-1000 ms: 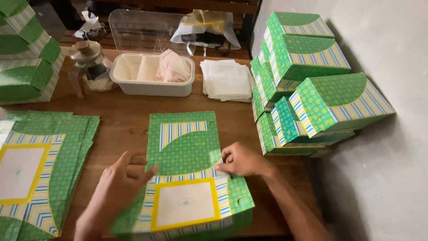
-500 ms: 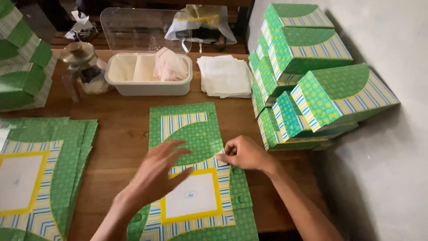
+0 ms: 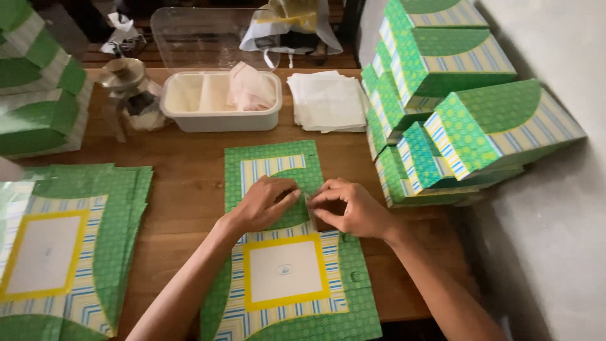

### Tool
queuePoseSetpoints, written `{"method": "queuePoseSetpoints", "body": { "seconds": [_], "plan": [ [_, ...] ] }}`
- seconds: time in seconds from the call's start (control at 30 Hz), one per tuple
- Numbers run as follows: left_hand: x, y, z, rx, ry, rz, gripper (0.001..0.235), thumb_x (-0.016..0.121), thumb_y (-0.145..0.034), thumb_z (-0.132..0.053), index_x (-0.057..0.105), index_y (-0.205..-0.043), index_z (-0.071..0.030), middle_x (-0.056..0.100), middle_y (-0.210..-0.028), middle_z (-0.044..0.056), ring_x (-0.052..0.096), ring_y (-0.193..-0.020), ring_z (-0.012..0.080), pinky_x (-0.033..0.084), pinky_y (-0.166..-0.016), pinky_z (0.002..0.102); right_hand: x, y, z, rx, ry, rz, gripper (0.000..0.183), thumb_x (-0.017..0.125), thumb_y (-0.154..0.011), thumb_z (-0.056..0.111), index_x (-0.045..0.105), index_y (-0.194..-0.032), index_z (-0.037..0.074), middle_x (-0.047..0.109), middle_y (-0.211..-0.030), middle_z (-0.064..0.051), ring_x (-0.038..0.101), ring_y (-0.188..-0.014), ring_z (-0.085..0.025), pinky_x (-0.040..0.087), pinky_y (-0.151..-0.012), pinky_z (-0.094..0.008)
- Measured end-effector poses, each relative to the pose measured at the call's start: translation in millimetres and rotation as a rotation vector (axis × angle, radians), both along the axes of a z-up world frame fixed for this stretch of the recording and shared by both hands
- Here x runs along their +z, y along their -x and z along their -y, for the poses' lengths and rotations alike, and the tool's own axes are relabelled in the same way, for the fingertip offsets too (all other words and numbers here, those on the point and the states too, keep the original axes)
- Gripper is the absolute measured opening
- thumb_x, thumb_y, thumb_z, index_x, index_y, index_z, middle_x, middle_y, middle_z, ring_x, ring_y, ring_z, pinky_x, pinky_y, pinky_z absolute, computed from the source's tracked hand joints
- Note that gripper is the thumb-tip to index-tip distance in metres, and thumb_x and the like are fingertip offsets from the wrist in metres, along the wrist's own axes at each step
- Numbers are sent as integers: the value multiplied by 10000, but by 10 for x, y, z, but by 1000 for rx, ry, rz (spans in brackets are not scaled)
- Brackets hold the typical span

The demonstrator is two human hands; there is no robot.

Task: The person assembles small decorative boxes by folding flat cardboard pieces and pressing the tabs to secure the sides. The person handles multiple flat pieces, folds them into box shapes, and stacks the finished boxes on the table.

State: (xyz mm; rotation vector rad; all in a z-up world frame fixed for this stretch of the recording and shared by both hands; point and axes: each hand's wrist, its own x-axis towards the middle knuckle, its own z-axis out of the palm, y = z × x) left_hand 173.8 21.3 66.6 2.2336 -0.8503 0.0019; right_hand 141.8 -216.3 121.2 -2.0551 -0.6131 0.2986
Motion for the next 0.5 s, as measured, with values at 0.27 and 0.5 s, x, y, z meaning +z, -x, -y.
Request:
{"method": "queuePoseSetpoints", "body": {
  "seconds": [0.27,0.5],
  "plan": [
    [-92,-10,-24,-22,48,3,191,731,-898,-229,619,-793,-115,624,-654,66,643,-584,271,514,-588,398,-328,-53,-22,39,306,386,313,803,-842,376,731,-1051,155,540,-1434,-94,456,-1416,-373,318,-1196,-555],
    [149,65,-9,-36,58,-12,104,737,-890,-165,678,-829,-105,680,-727,60,694,-684,237,572,-680,363,-395,-259,-53,11,268,319,484,741,-913,407,615,-1319,176,469,-1554,-66,357,-1486,-346,229,-1238,-545]
  ]
}}
